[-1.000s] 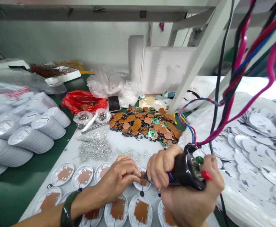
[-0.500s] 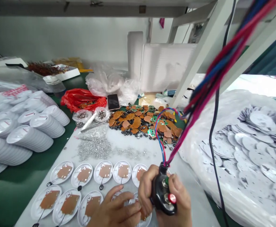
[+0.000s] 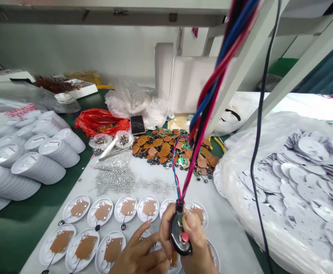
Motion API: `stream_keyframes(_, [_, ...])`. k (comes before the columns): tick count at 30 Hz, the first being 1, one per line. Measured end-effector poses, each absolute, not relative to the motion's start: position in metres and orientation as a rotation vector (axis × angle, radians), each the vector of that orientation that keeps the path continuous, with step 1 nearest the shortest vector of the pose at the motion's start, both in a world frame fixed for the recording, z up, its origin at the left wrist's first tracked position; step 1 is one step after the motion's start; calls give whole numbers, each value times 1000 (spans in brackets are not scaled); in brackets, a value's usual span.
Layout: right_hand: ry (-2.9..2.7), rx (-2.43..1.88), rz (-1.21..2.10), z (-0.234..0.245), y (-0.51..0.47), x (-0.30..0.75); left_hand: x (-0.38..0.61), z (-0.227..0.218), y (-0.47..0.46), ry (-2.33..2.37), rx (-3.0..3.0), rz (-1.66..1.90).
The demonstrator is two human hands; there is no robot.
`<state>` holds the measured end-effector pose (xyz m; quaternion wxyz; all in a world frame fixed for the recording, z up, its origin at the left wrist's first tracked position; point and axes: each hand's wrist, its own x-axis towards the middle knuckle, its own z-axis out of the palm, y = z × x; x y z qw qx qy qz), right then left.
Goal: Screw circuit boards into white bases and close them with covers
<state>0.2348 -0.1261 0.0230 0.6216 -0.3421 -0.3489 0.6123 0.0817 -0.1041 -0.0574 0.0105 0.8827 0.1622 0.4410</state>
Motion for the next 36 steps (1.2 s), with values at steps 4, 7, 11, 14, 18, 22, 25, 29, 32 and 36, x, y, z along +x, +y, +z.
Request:
stream_keyframes(4, [-827,-794,1474,26,-128,238,84,-58,-102,523,2723,1430])
stream_keyframes(7, [-833,-759,1486,46,-126,248,87,-67,-104,544,2704,1505])
stream_keyframes(11, [-766,-734,1233,75,-105,256,91,-75,-106,579,2658,1606])
stream_keyframes(14, [-694,-774,1052,76,-79,251,92,-72,-105,603,2628,1622])
stream_keyframes(18, [-693,-805,1024,54,-52,242,88,-60,-97,567,2602,1515])
stream_keyframes(22, [-711,-830,1062,39,-44,238,78,-39,-80,519,2619,1278])
stream_keyframes(25, [-708,-829,1070,42,-46,237,68,-17,-61,567,2554,1078])
stream_keyframes(29, [-690,-811,1065,55,-51,237,64,7,-34,752,2495,700])
stream_keyframes(32, [-692,-786,1042,63,-52,238,77,9,-18,835,2464,589])
stream_keyframes(36, [-684,-782,1032,69,-53,241,101,-2,-3,800,2466,544])
